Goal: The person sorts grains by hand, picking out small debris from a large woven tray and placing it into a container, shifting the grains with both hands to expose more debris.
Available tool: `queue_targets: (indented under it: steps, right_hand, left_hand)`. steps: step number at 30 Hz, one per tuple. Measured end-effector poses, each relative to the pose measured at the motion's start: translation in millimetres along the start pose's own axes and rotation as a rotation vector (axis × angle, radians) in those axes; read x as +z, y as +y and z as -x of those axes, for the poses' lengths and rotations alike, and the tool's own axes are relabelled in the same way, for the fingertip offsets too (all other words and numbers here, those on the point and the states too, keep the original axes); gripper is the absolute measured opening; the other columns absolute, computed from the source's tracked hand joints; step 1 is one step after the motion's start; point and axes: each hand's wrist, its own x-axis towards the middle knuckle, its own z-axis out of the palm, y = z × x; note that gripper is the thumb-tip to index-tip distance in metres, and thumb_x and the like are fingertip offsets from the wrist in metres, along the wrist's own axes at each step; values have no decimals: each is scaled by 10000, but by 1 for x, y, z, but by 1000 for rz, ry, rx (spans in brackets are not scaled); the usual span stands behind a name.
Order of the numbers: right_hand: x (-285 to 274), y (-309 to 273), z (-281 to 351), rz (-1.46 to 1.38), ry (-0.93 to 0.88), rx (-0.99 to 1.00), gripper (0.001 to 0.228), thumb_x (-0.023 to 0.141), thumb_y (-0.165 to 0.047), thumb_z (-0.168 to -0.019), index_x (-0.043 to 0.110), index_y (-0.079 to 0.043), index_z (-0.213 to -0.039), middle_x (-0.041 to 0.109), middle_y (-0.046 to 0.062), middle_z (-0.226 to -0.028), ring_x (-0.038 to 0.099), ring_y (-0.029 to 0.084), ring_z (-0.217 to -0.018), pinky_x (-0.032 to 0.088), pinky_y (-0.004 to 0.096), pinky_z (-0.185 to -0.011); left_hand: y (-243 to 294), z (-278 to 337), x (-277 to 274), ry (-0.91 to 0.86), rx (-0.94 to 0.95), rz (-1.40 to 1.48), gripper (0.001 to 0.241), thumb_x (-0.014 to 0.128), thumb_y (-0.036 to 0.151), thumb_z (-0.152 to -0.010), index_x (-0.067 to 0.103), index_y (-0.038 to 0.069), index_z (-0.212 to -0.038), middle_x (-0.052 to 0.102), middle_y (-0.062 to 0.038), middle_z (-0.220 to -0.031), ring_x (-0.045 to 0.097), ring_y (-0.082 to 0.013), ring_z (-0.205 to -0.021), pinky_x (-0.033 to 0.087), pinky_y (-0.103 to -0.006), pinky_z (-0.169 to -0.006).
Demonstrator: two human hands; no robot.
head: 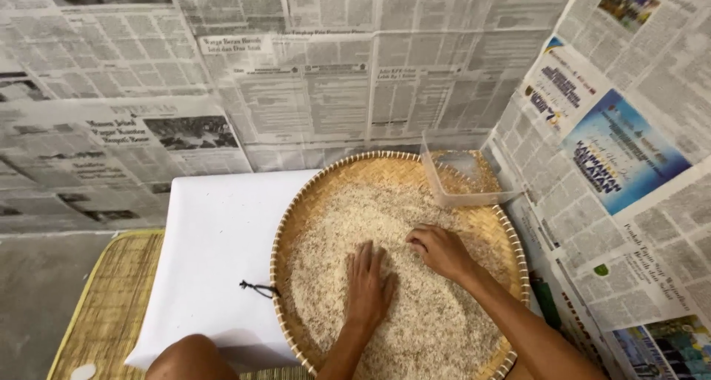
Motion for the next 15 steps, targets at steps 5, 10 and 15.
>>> queue_targets:
  steps: [5,10,15]
  right_hand:
    - [14,10,2,32,22,-79,147,617,-77,-946,760,-92,-975,751,47,-991,730,203,-827,658,347,-797]
    - [-25,-10,13,-304,70,271,97,654,-137,-947,748,-139,-975,728,40,-889,578,124,-597,532,236,-536]
    - [-14,28,7,-349,114,218,65,706,-113,-878,736,-145,-927,778,40,-1134,713,227,-1077,499,496,-1081]
  left_hand:
    - [9,-13,-6,29,-43,27,169,734,97,-884,712,63,-1048,672,-131,-1162,636,-296,-1074,532,-477,-979]
    - [35,-31,-25,89,-62,-2,137,728,159,-890,736,92,-1010,692,-146,-1253,654,-325,-1148,446,-568,-1059]
    - [31,-41,-8,-5,-12,-4,219,735,39,-844,773,49,-1059,684,-155,-1139,659,-280,-978,574,-433,-904]
